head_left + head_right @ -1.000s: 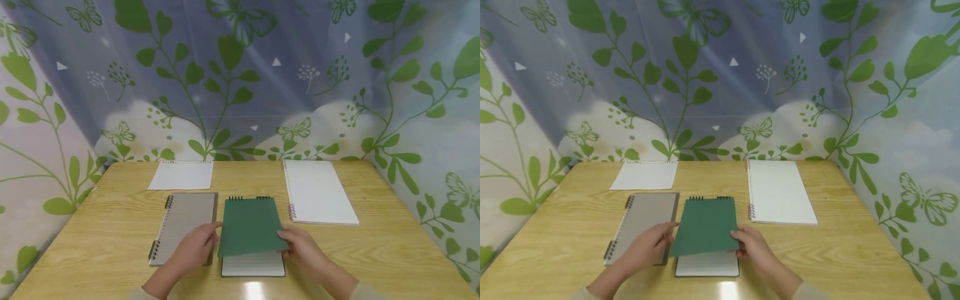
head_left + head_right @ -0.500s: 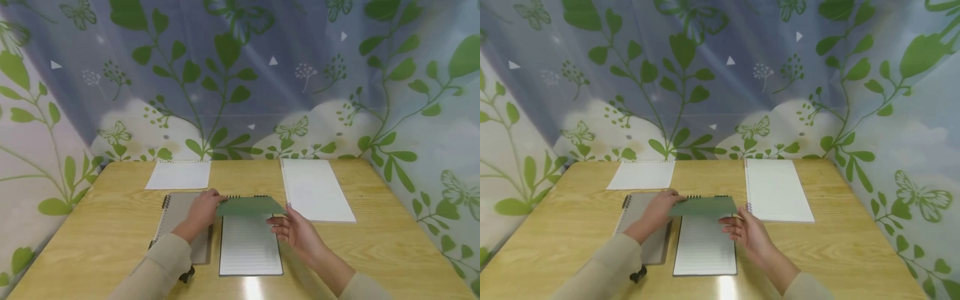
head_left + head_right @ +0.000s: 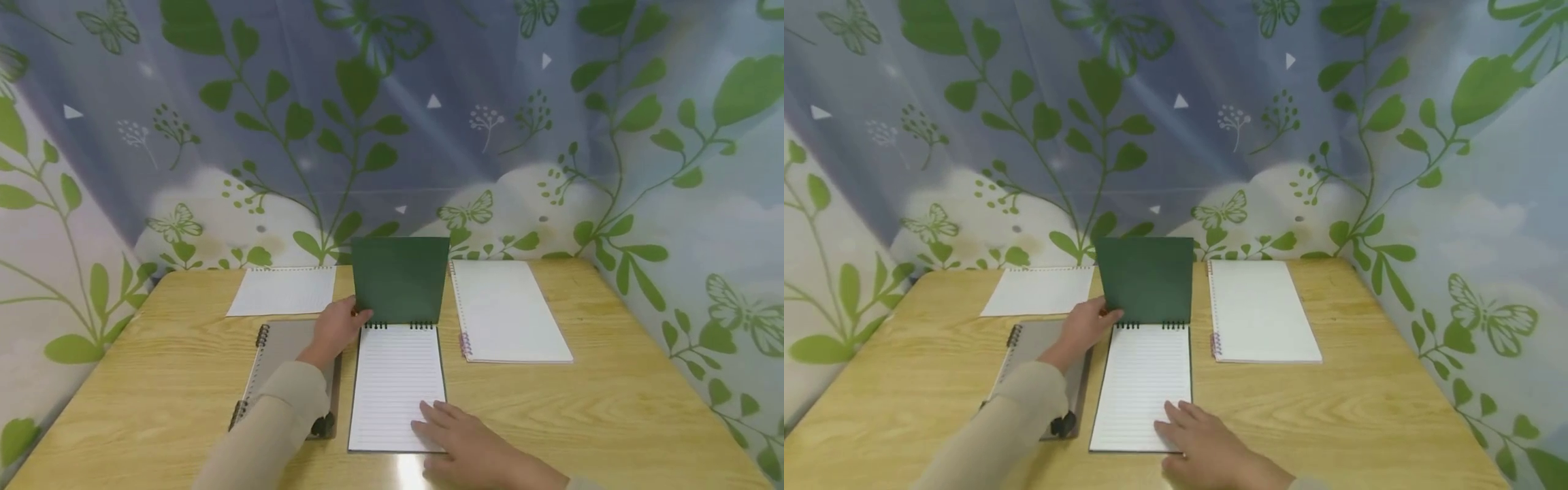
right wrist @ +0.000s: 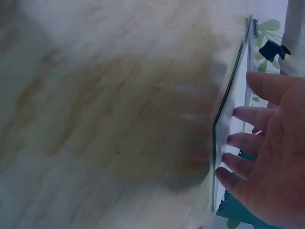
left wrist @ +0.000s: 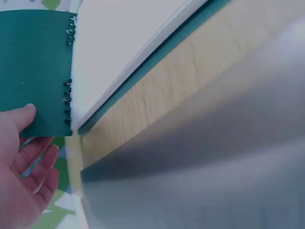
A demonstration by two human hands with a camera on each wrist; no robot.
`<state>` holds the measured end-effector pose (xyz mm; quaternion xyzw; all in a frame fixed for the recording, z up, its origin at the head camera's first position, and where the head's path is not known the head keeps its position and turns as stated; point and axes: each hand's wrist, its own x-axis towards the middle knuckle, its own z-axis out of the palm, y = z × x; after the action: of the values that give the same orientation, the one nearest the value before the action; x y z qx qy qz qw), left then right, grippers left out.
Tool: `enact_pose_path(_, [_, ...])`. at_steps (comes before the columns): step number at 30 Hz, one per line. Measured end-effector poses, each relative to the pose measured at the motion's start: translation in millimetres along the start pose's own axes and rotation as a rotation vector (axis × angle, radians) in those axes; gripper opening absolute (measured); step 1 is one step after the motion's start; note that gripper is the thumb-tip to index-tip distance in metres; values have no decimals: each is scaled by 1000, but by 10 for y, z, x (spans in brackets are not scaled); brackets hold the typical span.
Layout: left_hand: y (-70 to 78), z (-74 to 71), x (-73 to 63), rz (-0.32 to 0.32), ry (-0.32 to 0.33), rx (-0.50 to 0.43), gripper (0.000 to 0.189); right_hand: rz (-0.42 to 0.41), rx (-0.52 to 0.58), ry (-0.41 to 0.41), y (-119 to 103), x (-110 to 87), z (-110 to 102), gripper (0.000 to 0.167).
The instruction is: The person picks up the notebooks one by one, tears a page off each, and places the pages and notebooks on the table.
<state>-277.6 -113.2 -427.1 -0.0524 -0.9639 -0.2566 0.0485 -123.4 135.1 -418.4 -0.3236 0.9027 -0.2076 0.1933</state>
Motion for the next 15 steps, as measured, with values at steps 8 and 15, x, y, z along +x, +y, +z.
enact_pose_path(8, [-13,171,106,-110,-57,-50,45,-66,-149,65,31,-21,59,48])
enact_pose_path(15, [19,221,129,-153,-45,-25,45,-227,-363,272,72,-5,135,42])
